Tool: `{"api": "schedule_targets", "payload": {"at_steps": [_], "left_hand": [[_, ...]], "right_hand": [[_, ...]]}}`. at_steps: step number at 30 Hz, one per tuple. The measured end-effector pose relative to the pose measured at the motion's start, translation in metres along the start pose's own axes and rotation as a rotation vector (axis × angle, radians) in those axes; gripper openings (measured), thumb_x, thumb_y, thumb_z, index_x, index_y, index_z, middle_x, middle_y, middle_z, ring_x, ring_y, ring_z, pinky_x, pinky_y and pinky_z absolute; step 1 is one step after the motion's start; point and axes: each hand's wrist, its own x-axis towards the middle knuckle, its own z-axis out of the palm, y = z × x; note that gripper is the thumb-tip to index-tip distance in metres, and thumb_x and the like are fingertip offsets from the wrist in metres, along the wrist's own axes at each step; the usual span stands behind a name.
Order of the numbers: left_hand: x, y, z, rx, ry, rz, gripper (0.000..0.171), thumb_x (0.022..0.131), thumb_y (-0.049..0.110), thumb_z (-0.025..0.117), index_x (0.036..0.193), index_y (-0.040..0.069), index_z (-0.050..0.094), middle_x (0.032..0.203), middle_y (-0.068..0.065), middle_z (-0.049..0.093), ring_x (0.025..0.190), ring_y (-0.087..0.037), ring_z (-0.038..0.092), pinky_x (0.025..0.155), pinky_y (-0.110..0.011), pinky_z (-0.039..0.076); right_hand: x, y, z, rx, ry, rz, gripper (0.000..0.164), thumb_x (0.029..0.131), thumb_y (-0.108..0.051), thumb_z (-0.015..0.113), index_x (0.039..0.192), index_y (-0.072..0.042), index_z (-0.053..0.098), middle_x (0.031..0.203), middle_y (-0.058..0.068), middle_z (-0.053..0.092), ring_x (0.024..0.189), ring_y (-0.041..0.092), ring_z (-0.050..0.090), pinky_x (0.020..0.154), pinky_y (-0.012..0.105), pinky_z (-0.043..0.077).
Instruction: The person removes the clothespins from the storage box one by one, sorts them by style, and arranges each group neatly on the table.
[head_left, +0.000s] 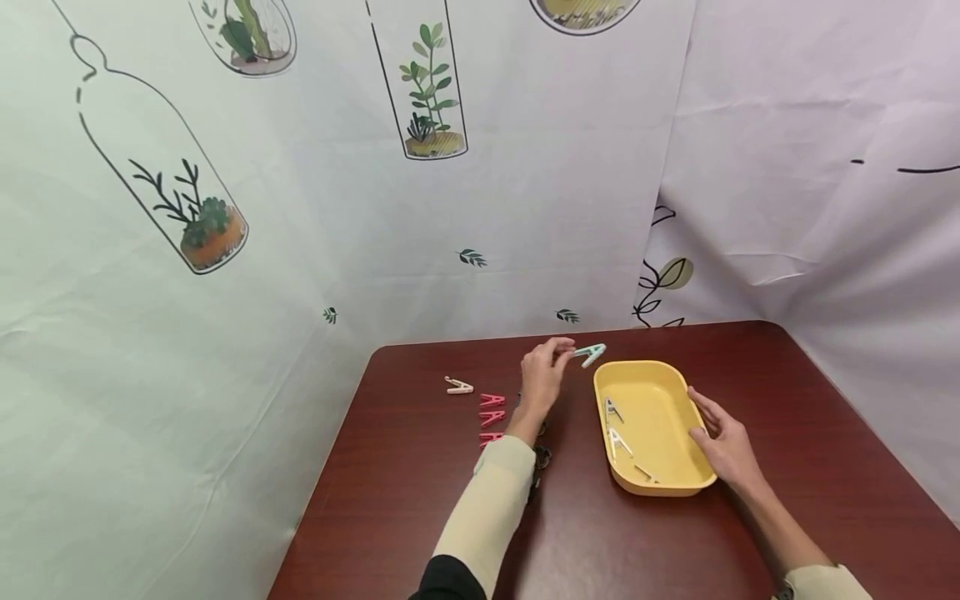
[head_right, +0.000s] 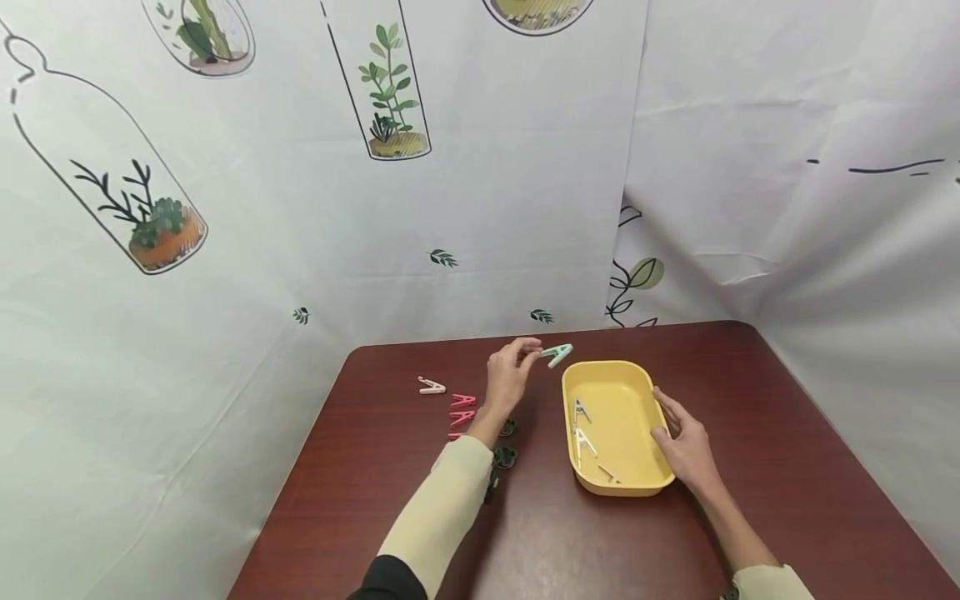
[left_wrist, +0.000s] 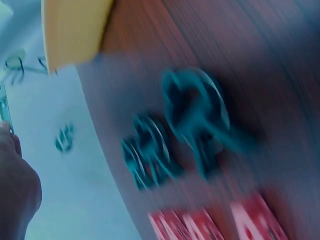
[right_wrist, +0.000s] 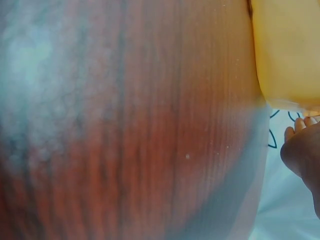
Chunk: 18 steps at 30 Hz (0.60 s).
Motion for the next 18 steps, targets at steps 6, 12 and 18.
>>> {"api": "schedule_targets", "payload": {"at_steps": [6,12,18], "left_hand": [[-0.007,-0.038,-0.031,-0.053,0.039,-0.033,0.018,0.095,0.01,0.079,0.113,0.007,0.079,0.102,0.0,0.081,0.09,-0.014,0.077,0.079,-0.034,0.059],[-0.018,-0.067,-0.064,-0.088,0.053,-0.12,0.017,0.095,0.008,0.079,0.111,0.004,0.078,0.1,-0.004,0.081,0.091,-0.019,0.078,0.077,-0.038,0.061],[-0.033,-0.095,-0.099,-0.09,0.032,-0.168,0.016,0.096,0.006,0.077,0.111,0.0,0.078,0.101,-0.008,0.081,0.091,-0.025,0.078,0.08,-0.044,0.062]], "right_hand": [[0.0,-0.002,-0.001,-0.015,-0.001,0.013,0.059,0.093,0.019,0.06,0.15,0.012,0.05,0.151,0.034,0.047,0.126,-0.016,0.049,0.092,0.006,0.045],[-0.001,-0.003,-0.002,-0.041,-0.007,0.02,0.059,0.094,0.018,0.061,0.151,0.012,0.049,0.151,0.035,0.047,0.126,-0.016,0.048,0.091,0.005,0.045],[-0.001,-0.003,-0.002,-0.062,-0.011,0.032,0.059,0.095,0.017,0.062,0.152,0.01,0.049,0.151,0.035,0.047,0.126,-0.017,0.047,0.091,0.004,0.044]]}}
